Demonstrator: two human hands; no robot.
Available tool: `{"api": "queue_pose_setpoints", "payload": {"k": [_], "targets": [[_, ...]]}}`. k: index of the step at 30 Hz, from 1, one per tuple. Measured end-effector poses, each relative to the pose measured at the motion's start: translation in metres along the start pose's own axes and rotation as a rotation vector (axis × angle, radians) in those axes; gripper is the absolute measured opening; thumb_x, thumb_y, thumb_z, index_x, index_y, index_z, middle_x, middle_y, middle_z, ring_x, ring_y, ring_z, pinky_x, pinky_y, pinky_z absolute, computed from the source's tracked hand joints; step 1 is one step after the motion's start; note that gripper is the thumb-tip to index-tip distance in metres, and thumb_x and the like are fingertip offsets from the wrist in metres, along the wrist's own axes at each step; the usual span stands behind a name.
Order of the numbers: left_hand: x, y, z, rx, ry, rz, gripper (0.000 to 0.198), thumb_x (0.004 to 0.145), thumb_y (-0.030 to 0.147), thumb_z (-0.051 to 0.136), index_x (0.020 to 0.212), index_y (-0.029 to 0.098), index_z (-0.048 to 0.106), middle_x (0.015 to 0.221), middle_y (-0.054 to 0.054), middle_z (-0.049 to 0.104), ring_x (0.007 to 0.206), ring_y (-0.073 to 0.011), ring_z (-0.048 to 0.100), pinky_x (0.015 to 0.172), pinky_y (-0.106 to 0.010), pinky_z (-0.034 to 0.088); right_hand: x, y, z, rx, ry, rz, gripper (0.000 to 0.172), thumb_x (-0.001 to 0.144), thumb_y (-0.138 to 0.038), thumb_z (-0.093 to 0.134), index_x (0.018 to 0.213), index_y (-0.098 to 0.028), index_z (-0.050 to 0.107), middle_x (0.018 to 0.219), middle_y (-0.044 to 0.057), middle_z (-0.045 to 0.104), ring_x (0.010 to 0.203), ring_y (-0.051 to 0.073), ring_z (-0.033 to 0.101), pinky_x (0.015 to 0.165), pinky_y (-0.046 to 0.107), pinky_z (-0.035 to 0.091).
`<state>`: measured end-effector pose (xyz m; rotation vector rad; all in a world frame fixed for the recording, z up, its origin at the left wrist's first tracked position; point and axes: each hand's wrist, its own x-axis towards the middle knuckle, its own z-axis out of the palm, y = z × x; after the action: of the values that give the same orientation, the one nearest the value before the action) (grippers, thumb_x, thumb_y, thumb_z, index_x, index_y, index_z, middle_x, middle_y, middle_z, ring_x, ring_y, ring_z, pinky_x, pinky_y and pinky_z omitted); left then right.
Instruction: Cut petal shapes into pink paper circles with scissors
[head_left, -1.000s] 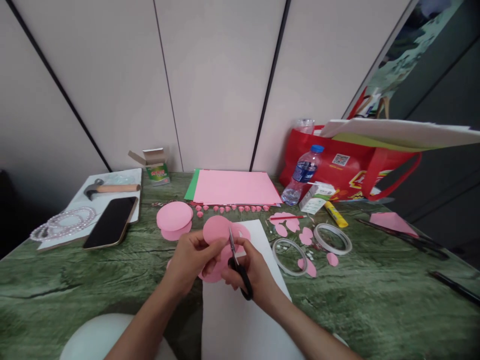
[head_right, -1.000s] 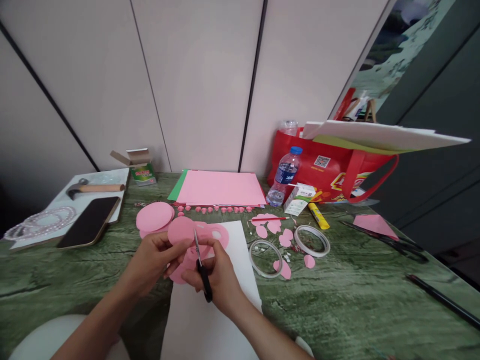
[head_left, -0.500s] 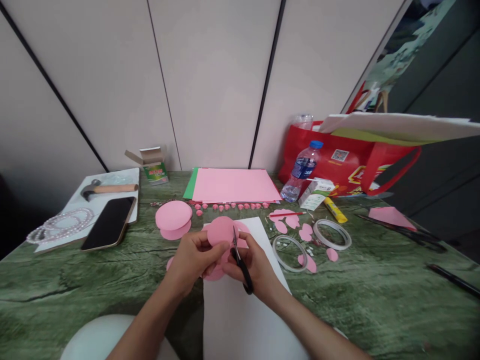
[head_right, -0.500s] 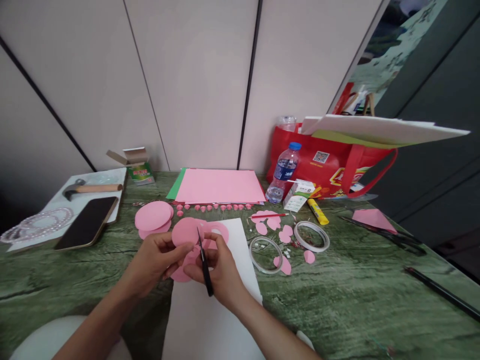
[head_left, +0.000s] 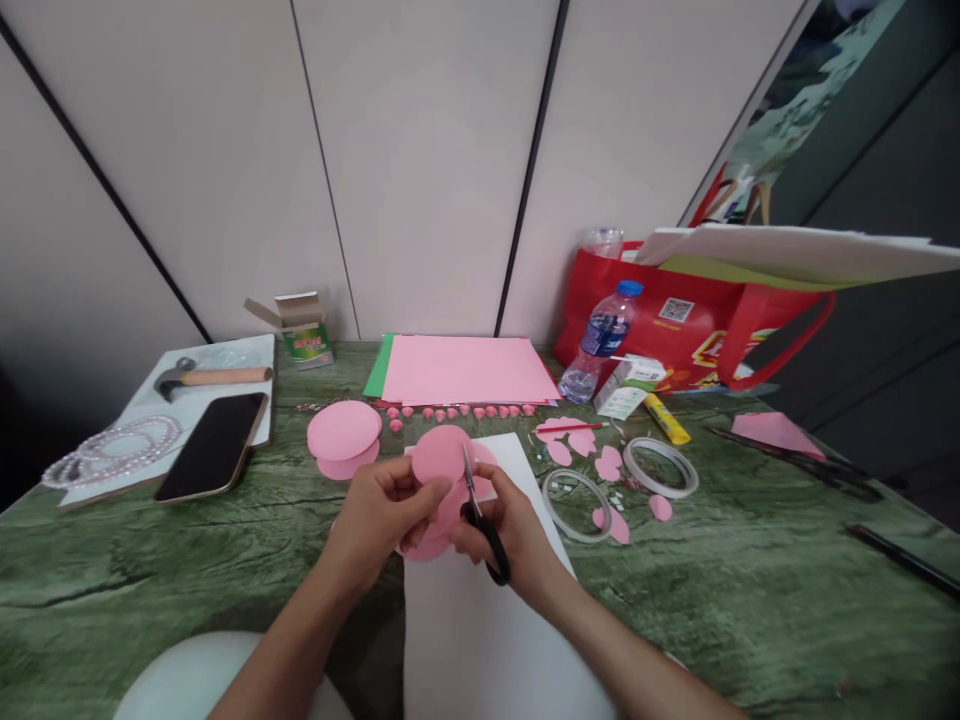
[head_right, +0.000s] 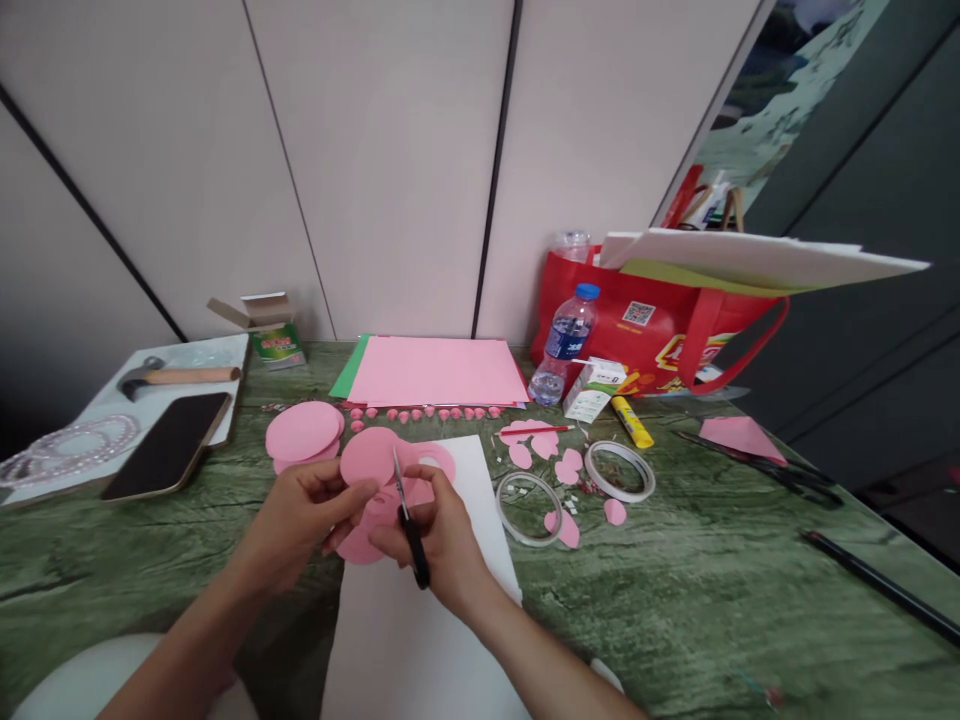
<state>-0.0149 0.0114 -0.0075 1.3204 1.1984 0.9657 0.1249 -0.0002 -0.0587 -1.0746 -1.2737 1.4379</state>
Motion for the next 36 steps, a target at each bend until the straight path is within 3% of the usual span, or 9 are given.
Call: {"api": "queue_pose_setpoints", "payload": {"k": [7,12,21,36], "targets": [[0.0005,0.0025,-0.0003,-0.091,-0.001,0.013,0.021,0.07,0.03,0.057,0.058,0.014,0.05,0.045,0.005,0.05,0.032,-0.005,0.04,0.03,-0.016,0.03,-0.0031,-0.0032,0.0017,-0.018,-0.009,0.024,0.055,0.061,-0.034,0.067,0.103,-0.019,0.034,0.043,-0.01,0.048,0.035,0.008,0.04,0.036,0.017,0.031],[0.0003,0.003,-0.0002,-0.063,0.055,0.013,0.024,0.067,0.028,0.06,0.051,0.014,0.048,0.038,0.005,0.046,0.031,-0.0046,0.038,0.031,-0.016,0.029,-0.0014,0.0026,0.0023,0.015,-0.054,0.026,0.058,0.056,-0.031,0.07,0.101,-0.021,0.035,0.045,-0.01,0.049,0.036,0.008,0.041,0.037,0.018,0.032],[-0.0006,0.0012,-0.0012,0.026,-0.037,-0.023,0.02,0.067,0.029,0.059,0.057,0.014,0.052,0.035,0.007,0.041,0.03,-0.0031,0.031,0.031,-0.015,0.024,-0.0005,-0.0006,0.0016,0.105,-0.034,-0.014,0.061,0.052,-0.021,0.074,0.1,-0.022,0.036,0.056,-0.009,0.047,0.05,0.007,0.044,0.048,0.018,0.035],[-0.0006,0.0016,-0.0015,0.011,0.008,0.038,0.023,0.069,0.029,0.059,0.055,0.014,0.049,0.034,0.008,0.041,0.031,-0.0025,0.032,0.032,-0.014,0.024,-0.0021,-0.0003,0.0,0.07,-0.023,-0.011,0.053,0.059,-0.021,0.068,0.1,-0.02,0.034,0.047,-0.011,0.048,0.04,0.005,0.039,0.038,0.014,0.029]]}}
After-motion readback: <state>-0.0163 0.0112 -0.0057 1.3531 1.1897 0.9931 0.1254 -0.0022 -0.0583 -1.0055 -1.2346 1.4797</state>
